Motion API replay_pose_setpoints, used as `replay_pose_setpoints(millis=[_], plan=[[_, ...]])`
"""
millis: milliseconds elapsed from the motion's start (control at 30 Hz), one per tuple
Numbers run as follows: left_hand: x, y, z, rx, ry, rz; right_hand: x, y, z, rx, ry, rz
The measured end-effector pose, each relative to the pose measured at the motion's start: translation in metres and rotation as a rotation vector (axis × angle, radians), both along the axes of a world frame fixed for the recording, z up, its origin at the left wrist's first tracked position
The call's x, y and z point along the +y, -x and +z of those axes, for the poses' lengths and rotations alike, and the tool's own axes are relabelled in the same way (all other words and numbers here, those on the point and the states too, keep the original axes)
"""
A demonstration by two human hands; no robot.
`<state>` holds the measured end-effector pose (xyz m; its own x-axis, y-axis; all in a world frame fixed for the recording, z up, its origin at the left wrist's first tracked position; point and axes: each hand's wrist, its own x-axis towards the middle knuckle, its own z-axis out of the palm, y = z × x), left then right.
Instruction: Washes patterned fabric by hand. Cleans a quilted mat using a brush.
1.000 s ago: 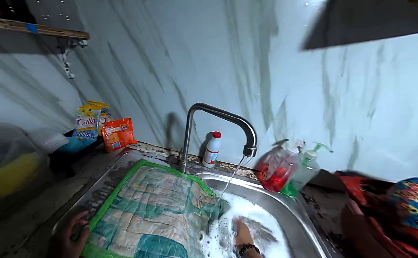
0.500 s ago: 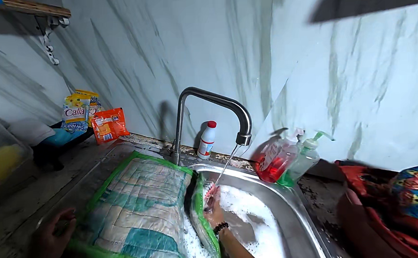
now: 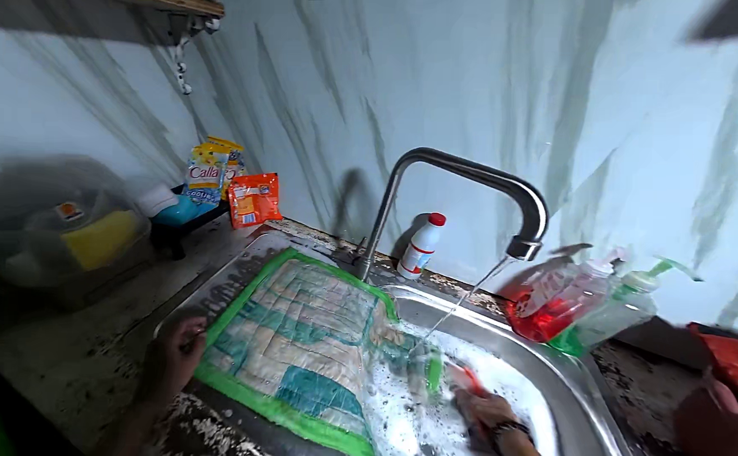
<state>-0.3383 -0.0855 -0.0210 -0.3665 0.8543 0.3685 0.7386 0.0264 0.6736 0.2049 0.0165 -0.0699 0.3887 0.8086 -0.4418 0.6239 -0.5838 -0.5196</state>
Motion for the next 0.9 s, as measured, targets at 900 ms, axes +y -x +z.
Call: replay_pose_setpoints(millis=[900], plan=[[-0.044, 0.000, 0.017, -0.407, 0.038, -0.118, -0.118, 0.266, 0.077, -0.376, -0.935, 0.780]])
